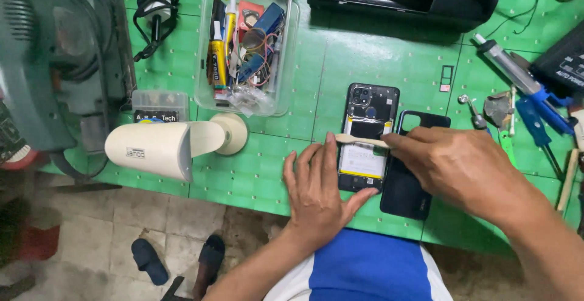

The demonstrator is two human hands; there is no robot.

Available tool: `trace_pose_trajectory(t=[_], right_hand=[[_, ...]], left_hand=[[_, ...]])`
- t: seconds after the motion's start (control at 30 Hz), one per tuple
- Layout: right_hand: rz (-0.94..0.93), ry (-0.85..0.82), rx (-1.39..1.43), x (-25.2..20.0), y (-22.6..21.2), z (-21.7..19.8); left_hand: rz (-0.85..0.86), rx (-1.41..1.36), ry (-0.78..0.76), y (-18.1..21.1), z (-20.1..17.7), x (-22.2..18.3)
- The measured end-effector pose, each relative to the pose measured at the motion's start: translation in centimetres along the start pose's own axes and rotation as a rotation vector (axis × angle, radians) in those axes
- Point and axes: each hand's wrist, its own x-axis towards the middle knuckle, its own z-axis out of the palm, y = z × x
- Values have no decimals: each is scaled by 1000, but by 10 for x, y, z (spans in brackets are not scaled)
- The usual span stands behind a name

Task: Disassembling and cleaning a smartphone on a repair workbench

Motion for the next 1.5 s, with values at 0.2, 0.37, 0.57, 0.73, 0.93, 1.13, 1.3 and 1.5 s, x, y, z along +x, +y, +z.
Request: trace_pose_trajectory(t=[0.2,0.37,0.57,0.73,0.93,1.13,1.3,1.5], right_hand=[[92,177,-257,14,2,-16],[81,103,-206,24,5,-18],[223,357,-263,17,28,-11],[140,357,-13,15,33,0],[77,363,-87,-9,57,17],[208,352,-370,-29,65,23],[30,541,-84,-13,44,25],[-62,311,246,-36,36,18]], left_hand=[[22,-5,-6,-1,0,0],[47,9,-45,-1,0,0],[65,7,-52,-4,0,-1],[72,4,-53,-3,2,-2],[67,11,-41,-2,0,0],[73,27,-46,-2,3,-3],[62,-2,-23,-1,3,-2],[63,22,-15,-1,3,-3]])
